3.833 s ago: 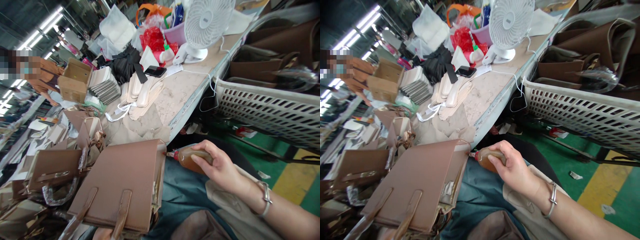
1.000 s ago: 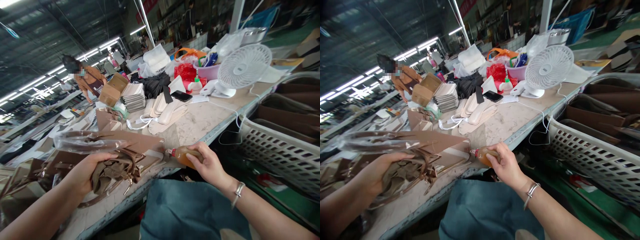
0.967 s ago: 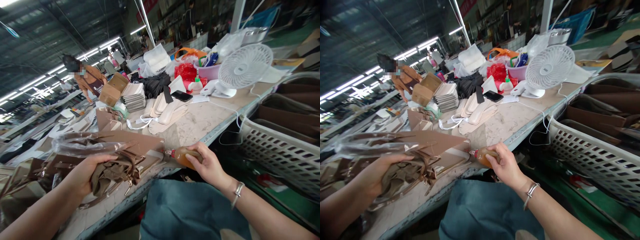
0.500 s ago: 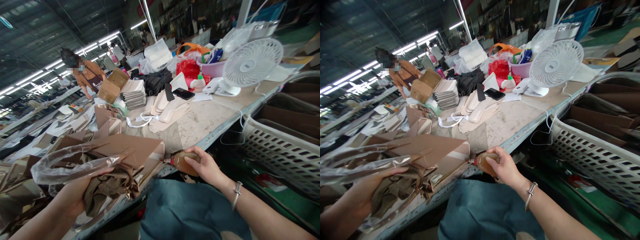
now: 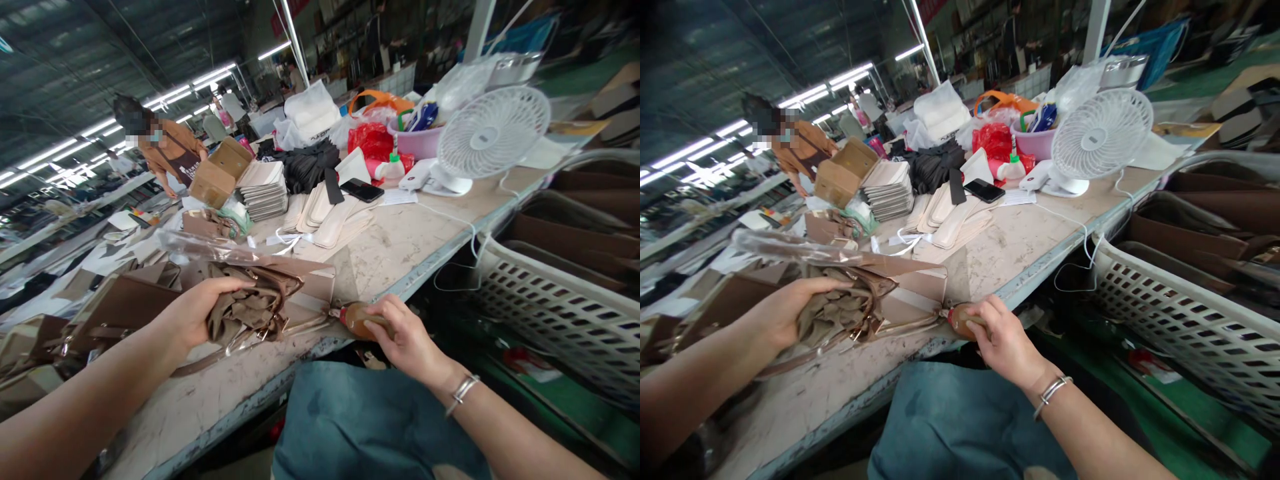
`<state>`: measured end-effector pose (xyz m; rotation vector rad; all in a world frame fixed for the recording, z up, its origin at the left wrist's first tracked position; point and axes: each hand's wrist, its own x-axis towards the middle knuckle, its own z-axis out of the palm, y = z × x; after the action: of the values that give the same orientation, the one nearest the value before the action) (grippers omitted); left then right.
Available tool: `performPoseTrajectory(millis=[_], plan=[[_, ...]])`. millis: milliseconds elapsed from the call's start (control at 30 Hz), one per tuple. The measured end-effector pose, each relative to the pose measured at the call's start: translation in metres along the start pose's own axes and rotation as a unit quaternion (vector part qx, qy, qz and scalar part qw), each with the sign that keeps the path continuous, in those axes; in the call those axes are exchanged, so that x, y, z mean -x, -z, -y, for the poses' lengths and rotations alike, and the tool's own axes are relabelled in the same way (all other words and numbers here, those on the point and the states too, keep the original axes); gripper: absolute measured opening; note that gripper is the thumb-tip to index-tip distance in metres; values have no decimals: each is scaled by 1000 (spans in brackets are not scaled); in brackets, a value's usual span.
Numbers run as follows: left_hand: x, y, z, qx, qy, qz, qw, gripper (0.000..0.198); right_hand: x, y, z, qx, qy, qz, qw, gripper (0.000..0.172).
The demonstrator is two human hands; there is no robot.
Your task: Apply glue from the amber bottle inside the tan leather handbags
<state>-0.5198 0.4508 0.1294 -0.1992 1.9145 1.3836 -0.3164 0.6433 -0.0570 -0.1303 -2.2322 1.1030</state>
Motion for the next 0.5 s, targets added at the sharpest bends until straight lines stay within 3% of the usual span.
performPoseTrajectory(millis=[133,267,400,500], plan=[[-12,-9,5,-1,-14,30,999,16,0,6,-8,25,-9,-53,998,13],[-11,-3,1,7,-17,0,1000,13,-6,8,-11,23,-35,-71,997,8],[13,11,-6,8,-22,-17,1000,16,-8,3,-3,-14,-64,-49,997,6],[35,18,-7,7,-33,-49,998,14,-5,-7,11,-70,-90,9,993,7]])
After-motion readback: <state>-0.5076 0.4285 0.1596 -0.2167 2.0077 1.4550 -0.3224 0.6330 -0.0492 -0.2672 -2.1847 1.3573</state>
